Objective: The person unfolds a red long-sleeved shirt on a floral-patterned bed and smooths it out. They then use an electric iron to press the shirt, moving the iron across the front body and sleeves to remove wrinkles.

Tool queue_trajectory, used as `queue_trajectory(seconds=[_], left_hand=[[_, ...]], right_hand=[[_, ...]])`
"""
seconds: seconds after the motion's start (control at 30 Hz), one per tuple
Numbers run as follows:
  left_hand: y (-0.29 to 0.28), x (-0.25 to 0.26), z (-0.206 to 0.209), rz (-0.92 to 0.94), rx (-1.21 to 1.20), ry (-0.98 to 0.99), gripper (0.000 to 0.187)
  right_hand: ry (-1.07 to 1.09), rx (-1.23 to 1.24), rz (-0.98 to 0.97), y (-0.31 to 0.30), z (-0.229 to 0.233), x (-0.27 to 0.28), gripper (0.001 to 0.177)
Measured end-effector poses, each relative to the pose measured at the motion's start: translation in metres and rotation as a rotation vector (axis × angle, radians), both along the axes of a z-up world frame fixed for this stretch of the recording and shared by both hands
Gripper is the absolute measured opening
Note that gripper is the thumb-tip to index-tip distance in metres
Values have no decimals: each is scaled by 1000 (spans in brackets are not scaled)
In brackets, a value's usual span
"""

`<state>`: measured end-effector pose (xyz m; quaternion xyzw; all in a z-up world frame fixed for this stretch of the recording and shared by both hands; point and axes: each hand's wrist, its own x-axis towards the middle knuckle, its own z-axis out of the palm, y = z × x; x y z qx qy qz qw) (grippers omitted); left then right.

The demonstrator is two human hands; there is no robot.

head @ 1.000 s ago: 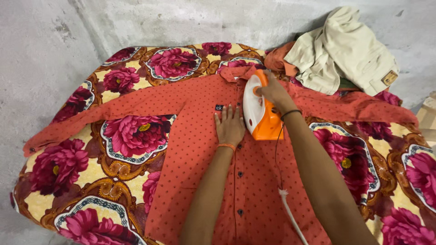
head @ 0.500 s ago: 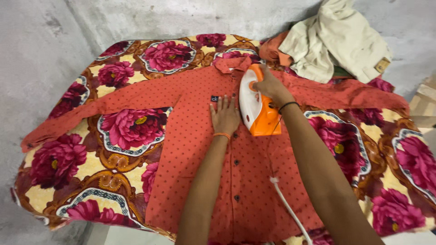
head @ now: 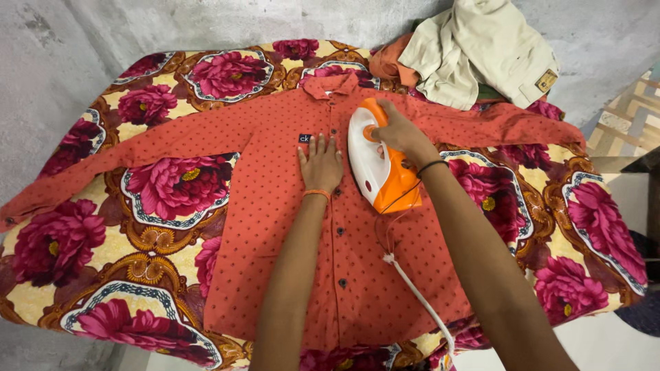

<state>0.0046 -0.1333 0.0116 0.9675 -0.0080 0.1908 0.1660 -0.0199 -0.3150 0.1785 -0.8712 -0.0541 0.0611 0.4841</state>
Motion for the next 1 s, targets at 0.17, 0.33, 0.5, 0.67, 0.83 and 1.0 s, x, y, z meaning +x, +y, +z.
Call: queue_trajectory(seconds=[0.17, 0.33, 0.5, 0.67, 0.83, 1.0], left_hand=[[-1, 1, -2, 16, 4, -21, 56], [-3, -2, -3, 25, 14, -64, 56], [-3, -2, -3, 24, 21, -96, 56], [-4, -2, -3, 39, 30, -98, 56], [-4, 1, -4, 35, 15, -75, 56], [-4, 3, -4, 36, 16, -80, 57]], right_hand=[[-144, -1, 42, -3, -18, 40, 84], [-105, 86, 36, -2, -29, 80, 82], [-156, 36, 9, 0, -44, 129, 84], [-233, -75, -35, -1, -46, 155, 86], [-187, -132, -37, 1, -32, 145, 89], [-213, -135, 2, -5, -44, 144, 88]])
